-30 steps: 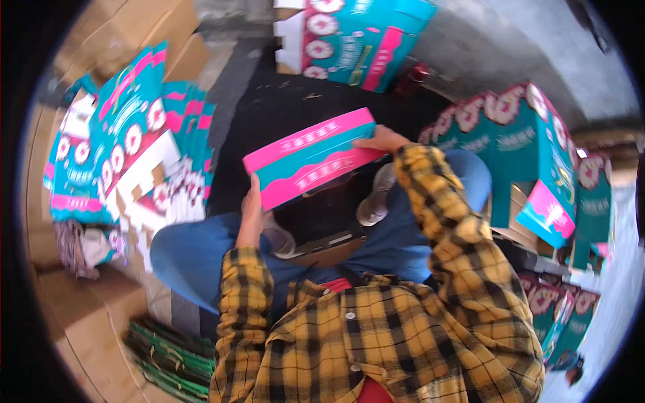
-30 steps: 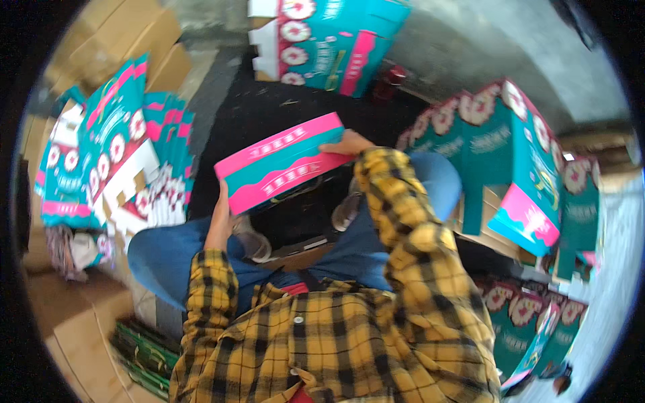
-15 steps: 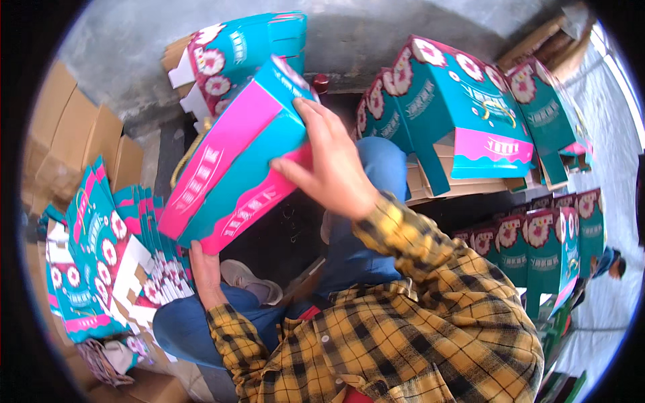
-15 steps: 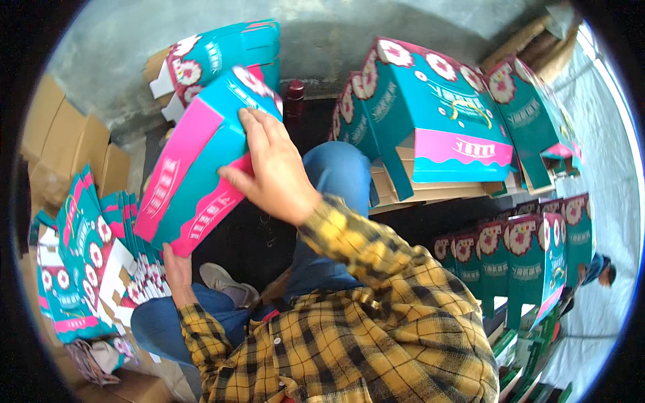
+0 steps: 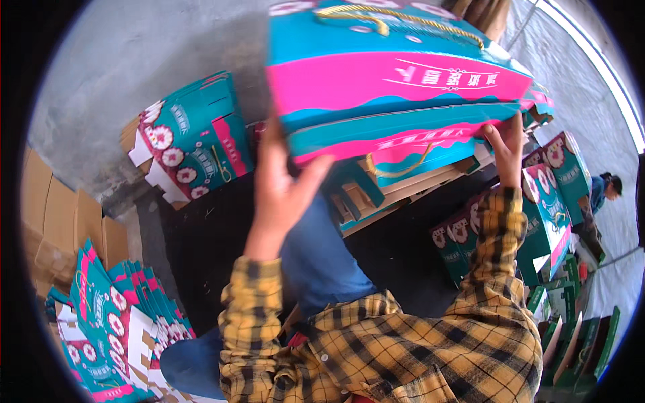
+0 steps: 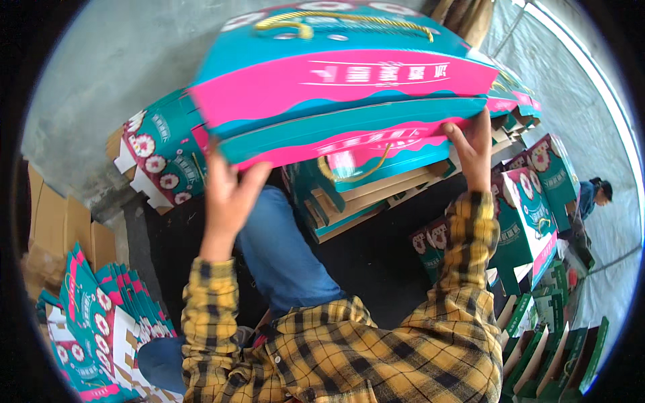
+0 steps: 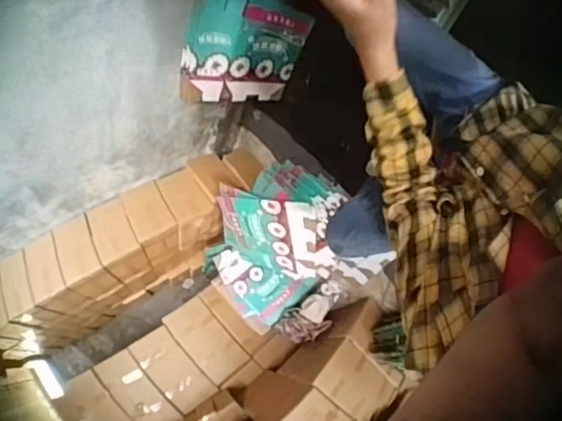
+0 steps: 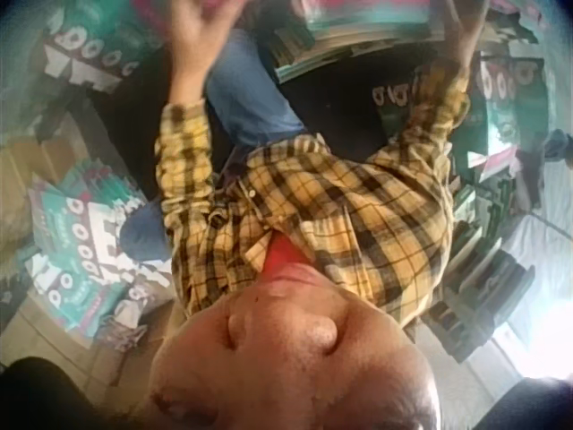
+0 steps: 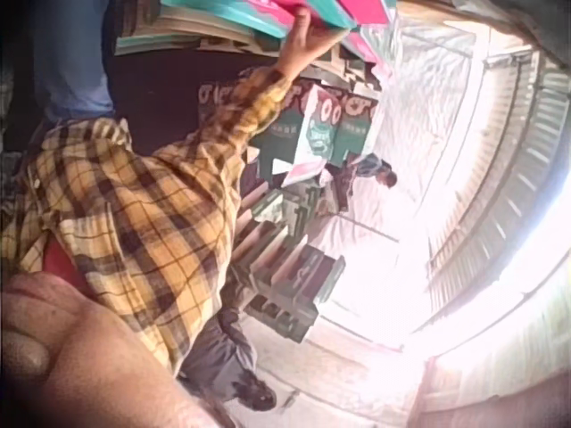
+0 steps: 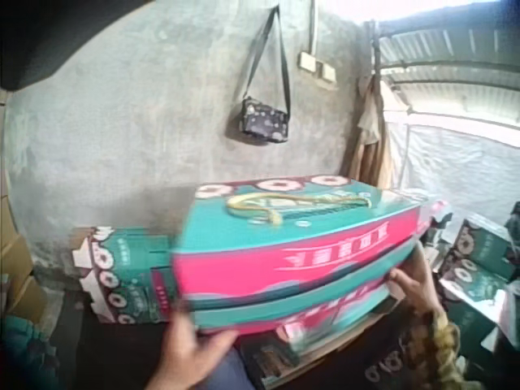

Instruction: The person takes flat cardboard boxes from a stack, folds their bottom and side flaps to assemble them into three-dimensional boxes, and stacks the assembled boxes.

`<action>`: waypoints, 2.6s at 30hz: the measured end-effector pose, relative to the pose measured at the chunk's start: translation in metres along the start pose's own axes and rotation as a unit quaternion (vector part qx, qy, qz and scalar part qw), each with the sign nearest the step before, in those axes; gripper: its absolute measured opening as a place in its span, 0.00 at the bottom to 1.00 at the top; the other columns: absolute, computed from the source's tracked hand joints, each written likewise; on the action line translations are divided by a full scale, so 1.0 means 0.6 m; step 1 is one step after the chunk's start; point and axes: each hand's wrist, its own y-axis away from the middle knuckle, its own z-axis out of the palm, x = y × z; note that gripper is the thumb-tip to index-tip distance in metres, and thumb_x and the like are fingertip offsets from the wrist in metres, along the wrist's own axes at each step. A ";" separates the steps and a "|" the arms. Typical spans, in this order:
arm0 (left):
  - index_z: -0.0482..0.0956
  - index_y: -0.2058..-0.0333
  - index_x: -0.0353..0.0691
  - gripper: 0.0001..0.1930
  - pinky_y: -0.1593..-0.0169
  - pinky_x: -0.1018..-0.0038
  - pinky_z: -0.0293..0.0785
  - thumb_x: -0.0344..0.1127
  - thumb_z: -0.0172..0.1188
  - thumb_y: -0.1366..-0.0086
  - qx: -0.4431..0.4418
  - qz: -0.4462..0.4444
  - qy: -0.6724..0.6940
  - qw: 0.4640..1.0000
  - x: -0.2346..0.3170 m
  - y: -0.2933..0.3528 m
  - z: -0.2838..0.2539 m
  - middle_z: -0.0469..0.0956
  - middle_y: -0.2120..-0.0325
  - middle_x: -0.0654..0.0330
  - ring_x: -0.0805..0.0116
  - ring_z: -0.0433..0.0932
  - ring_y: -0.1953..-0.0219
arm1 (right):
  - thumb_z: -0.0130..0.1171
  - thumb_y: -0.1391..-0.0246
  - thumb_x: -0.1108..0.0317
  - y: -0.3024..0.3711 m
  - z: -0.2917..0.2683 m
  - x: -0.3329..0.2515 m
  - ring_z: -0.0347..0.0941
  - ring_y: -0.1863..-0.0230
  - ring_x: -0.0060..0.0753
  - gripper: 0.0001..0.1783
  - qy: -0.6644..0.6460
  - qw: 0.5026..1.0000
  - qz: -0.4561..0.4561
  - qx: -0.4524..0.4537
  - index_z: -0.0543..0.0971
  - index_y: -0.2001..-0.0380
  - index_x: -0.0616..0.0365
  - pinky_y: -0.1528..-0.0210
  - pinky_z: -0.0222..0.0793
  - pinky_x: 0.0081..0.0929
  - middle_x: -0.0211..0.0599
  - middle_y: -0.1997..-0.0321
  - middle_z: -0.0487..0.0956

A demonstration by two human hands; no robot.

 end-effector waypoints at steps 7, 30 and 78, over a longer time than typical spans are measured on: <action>0.44 0.33 0.37 0.47 0.33 0.60 0.52 0.40 0.65 0.43 -0.169 0.038 -0.165 0.971 -0.056 0.000 0.150 0.49 0.35 0.42 0.46 0.50 0.32 | 0.66 0.49 0.68 0.056 -0.102 0.182 0.72 0.46 0.38 0.47 0.155 0.976 0.111 0.102 0.48 0.34 0.63 0.50 0.73 0.31 0.51 0.41 0.68; 0.76 0.55 0.37 0.16 0.39 0.54 0.56 0.40 0.55 0.38 -0.212 -0.011 -0.622 0.754 -0.101 0.149 -0.047 0.74 0.51 0.54 0.54 0.66 0.43 | 0.56 0.48 0.57 0.612 0.194 0.232 0.74 0.53 0.53 0.24 0.219 0.816 0.355 -0.402 0.71 0.50 0.57 0.52 0.72 0.44 0.51 0.54 0.75; 0.77 0.62 0.38 0.13 0.42 0.57 0.60 0.35 0.59 0.45 -0.081 -0.092 -0.512 0.850 -0.047 0.193 -0.122 0.76 0.58 0.57 0.56 0.71 0.49 | 0.40 0.38 0.47 0.499 0.280 0.421 0.58 0.35 0.54 0.36 -0.126 0.604 0.771 0.158 0.51 0.33 0.54 0.36 0.55 0.51 0.52 0.32 0.56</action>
